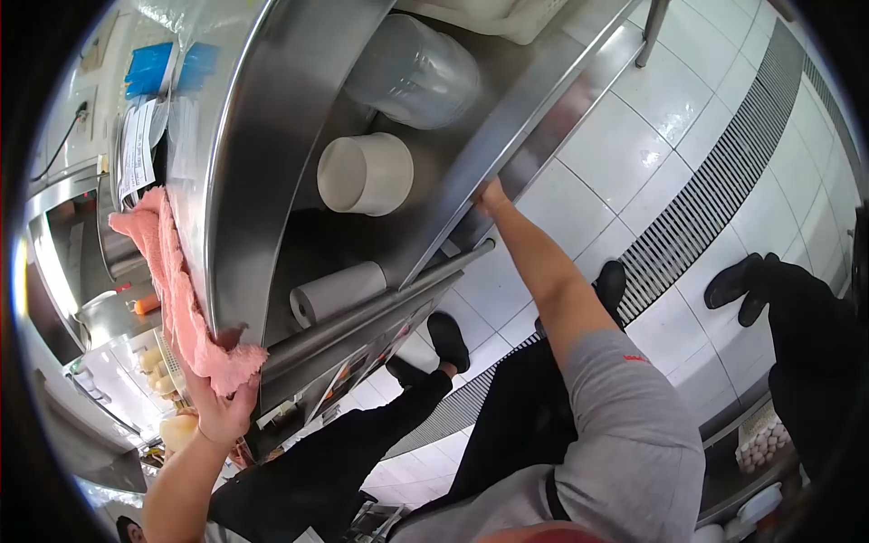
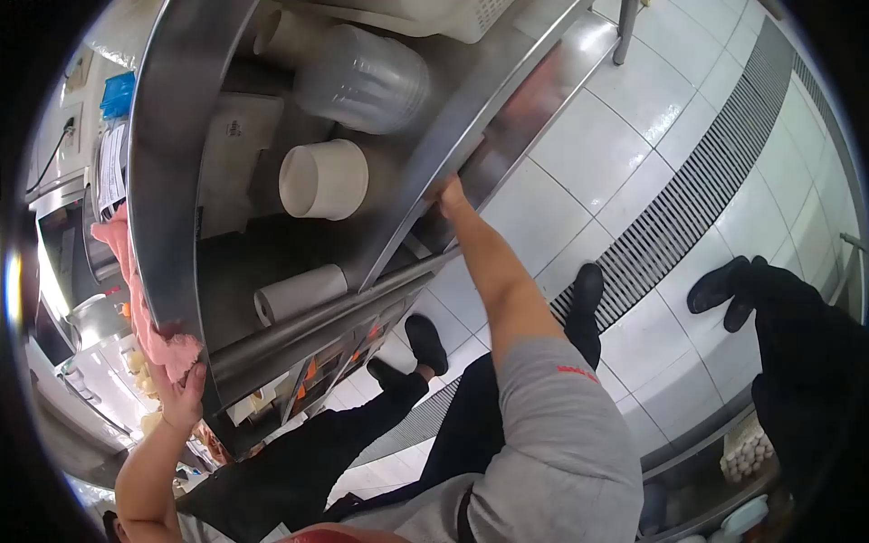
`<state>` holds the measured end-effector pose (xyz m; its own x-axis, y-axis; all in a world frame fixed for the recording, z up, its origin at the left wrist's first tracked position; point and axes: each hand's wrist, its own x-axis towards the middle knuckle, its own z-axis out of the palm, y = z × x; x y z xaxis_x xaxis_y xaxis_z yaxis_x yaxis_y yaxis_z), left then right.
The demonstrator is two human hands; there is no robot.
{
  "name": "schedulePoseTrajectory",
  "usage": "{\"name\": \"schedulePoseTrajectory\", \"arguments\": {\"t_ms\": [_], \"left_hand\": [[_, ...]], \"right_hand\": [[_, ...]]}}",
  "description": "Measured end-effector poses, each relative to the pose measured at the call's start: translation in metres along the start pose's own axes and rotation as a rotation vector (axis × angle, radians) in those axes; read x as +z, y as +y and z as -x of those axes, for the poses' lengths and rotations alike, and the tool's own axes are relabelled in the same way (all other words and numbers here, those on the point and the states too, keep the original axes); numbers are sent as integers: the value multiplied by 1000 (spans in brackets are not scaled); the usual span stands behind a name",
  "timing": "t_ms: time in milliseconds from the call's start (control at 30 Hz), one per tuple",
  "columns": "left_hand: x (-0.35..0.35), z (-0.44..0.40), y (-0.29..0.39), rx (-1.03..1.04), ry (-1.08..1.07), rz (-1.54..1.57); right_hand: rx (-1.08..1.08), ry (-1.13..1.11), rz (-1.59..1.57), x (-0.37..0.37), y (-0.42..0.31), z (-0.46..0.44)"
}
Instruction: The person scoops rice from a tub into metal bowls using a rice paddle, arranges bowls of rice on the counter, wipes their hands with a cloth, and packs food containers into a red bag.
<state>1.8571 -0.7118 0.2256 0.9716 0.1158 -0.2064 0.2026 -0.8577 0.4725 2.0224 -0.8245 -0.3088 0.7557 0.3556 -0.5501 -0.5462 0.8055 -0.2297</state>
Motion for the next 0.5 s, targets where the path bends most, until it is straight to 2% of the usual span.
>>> {"name": "schedulePoseTrajectory", "arguments": {"t_ms": [33, 100, 167, 233, 367, 433, 467, 500], "left_hand": [[2, -2, 0, 24, 7, 29], [5, -4, 1, 37, 1, 64], [6, -6, 4, 8, 7, 53], [8, -11, 9, 23, -11, 72], [13, -13, 10, 68, 25, 103], [14, -14, 11, 68, 40, 122], [12, -14, 11, 81, 27, 96], [11, -14, 11, 92, 14, 70]], "right_hand": [[-2, 8, -1, -6, -8, 10], [100, 138, 214, -26, -30, 52], [86, 86, 166, -60, -33, 85], [122, 219, 209, -72, -52, 132], [114, 331, 197, -103, -64, 182], [-853, 826, 1444, -98, -66, 191], [-1033, 726, 1463, -56, -91, 203], [-1075, 482, 1511, -30, -99, 199]]}}
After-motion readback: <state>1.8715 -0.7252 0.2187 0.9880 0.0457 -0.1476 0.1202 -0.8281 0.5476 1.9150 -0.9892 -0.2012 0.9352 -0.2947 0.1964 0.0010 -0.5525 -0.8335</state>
